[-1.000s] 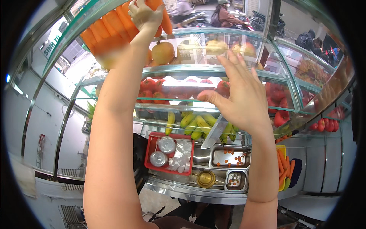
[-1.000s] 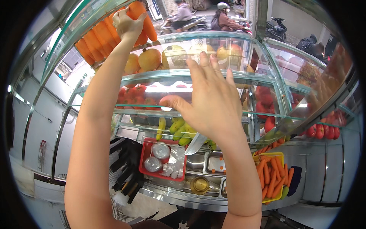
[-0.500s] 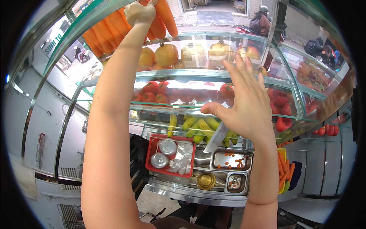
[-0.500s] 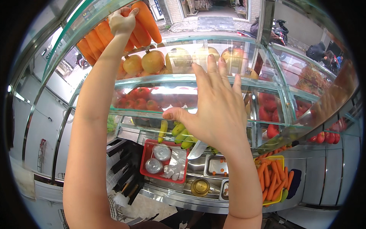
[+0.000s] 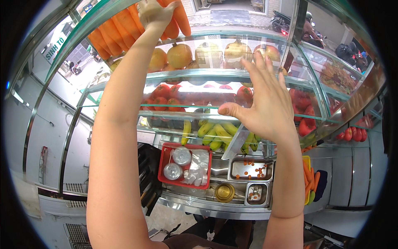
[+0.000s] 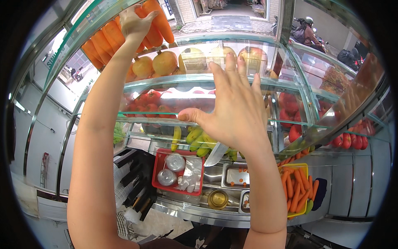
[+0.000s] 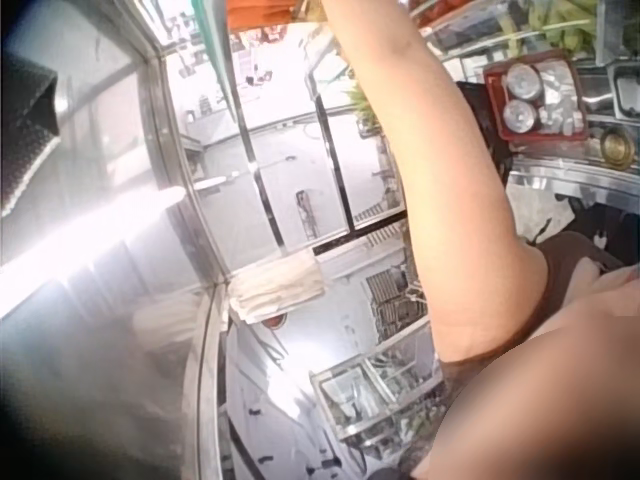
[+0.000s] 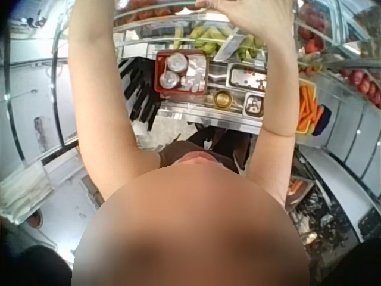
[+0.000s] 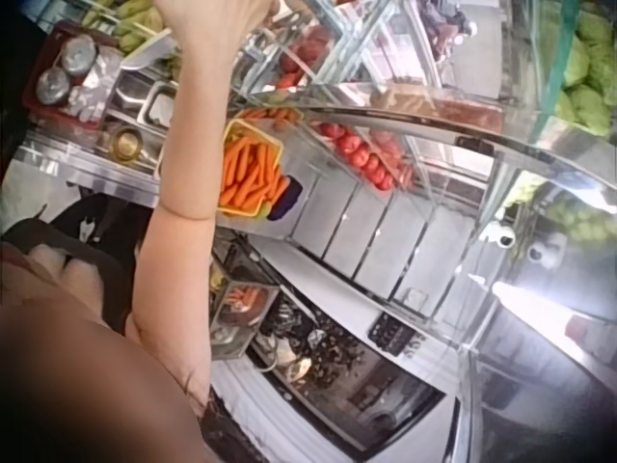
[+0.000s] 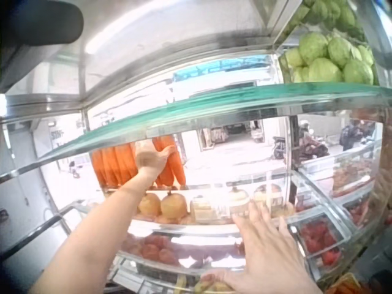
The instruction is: The person peels multiple carrots one at a time using a knife, then places the peeled carrots into a display case. The person repeats this process for several carrots throughout the clip.
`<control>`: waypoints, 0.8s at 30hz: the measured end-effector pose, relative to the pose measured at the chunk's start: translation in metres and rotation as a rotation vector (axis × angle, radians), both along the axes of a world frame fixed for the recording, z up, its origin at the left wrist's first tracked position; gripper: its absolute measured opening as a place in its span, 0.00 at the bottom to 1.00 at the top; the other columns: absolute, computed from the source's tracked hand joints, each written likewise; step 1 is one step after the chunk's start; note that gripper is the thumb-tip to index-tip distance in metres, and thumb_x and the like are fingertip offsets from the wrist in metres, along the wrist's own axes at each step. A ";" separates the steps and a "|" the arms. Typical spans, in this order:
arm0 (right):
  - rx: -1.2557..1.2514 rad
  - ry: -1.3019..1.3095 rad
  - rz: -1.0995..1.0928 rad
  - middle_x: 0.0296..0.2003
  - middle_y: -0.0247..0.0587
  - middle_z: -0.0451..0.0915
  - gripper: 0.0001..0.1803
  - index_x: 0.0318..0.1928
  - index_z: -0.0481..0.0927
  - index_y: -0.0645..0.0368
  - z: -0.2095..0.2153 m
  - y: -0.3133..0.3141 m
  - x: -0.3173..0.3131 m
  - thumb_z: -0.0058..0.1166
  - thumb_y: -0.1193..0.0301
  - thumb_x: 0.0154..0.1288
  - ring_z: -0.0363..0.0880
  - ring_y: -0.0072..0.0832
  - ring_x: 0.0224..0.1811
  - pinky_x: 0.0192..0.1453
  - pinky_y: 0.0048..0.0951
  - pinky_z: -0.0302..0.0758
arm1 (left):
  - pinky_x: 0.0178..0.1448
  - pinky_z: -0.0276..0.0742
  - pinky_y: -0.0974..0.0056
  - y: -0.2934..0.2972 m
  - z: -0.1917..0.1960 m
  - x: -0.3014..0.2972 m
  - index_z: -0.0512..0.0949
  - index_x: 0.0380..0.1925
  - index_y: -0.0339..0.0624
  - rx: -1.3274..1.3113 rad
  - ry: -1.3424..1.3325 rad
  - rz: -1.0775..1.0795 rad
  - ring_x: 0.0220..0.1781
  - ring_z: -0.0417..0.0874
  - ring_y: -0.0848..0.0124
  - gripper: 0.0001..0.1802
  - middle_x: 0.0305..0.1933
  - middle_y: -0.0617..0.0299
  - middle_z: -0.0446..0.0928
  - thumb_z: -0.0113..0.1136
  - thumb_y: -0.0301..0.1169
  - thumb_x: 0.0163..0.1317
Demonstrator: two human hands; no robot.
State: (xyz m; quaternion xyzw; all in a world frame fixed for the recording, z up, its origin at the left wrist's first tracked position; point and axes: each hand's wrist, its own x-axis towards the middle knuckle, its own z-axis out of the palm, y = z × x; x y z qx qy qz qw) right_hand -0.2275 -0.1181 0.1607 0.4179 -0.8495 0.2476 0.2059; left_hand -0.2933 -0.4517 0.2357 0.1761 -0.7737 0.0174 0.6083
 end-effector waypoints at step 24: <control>-0.017 -0.052 -0.021 0.65 0.59 0.52 0.59 0.63 0.60 0.62 -0.001 0.000 0.000 0.56 0.31 0.37 0.48 0.47 0.70 0.70 0.51 0.46 | 0.60 0.63 0.53 0.037 -0.003 0.004 0.64 0.54 0.38 0.011 -0.021 -0.029 0.58 0.65 0.48 0.36 0.56 0.46 0.65 0.67 0.34 0.45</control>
